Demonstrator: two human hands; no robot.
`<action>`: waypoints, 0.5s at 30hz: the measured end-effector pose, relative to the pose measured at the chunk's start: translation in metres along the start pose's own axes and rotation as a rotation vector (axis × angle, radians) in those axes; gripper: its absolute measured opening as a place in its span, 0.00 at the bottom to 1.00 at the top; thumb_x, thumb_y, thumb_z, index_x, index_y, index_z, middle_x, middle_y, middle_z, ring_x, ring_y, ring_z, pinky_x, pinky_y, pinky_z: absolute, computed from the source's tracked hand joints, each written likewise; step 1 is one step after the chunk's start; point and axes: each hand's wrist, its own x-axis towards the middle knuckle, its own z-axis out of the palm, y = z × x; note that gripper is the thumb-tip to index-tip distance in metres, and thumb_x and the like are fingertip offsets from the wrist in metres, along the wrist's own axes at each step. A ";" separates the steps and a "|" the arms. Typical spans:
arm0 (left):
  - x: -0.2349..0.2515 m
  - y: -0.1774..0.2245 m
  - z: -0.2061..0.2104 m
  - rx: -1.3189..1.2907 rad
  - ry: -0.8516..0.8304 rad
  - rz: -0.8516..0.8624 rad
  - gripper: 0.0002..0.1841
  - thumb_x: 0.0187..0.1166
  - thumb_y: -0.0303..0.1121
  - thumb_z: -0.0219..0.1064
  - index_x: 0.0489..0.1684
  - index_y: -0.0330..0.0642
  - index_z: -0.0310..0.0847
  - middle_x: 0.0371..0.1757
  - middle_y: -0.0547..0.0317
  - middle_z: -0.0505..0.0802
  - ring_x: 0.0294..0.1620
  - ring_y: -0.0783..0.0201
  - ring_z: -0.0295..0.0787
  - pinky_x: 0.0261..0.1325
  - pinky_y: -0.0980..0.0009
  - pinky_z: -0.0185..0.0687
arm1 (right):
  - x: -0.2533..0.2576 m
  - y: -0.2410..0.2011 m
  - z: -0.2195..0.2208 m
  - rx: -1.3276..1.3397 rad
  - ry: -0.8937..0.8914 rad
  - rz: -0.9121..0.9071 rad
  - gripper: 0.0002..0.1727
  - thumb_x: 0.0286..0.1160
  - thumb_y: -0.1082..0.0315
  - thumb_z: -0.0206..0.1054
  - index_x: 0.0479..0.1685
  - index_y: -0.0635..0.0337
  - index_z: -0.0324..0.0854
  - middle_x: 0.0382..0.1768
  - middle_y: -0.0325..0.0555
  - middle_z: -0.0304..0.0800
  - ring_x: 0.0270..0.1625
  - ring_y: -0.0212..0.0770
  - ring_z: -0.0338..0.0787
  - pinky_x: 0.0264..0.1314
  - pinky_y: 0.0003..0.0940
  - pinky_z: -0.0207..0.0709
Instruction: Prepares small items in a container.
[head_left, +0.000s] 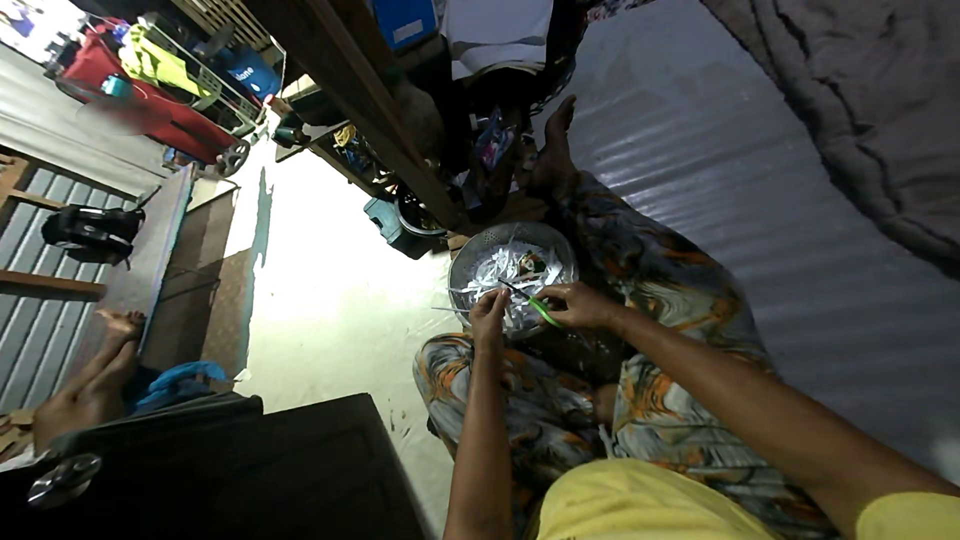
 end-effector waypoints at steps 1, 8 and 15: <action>0.000 0.000 0.000 0.001 0.000 0.000 0.06 0.82 0.21 0.61 0.38 0.31 0.85 0.30 0.65 0.89 0.30 0.79 0.82 0.39 0.80 0.79 | 0.000 0.000 0.000 -0.001 0.008 0.000 0.21 0.80 0.67 0.68 0.66 0.72 0.80 0.50 0.63 0.89 0.46 0.48 0.87 0.57 0.42 0.79; 0.000 0.000 0.000 -0.051 0.022 -0.013 0.06 0.82 0.20 0.61 0.38 0.31 0.84 0.29 0.65 0.89 0.29 0.78 0.82 0.39 0.81 0.80 | -0.001 0.002 0.001 0.009 0.027 -0.011 0.24 0.77 0.64 0.71 0.67 0.71 0.80 0.50 0.63 0.89 0.46 0.48 0.87 0.56 0.42 0.80; 0.000 0.000 0.001 -0.042 0.012 -0.010 0.06 0.82 0.21 0.61 0.37 0.32 0.84 0.28 0.65 0.88 0.28 0.79 0.80 0.35 0.82 0.77 | 0.000 0.001 0.001 -0.017 -0.003 0.009 0.24 0.78 0.64 0.72 0.68 0.70 0.80 0.54 0.65 0.88 0.50 0.52 0.88 0.61 0.45 0.79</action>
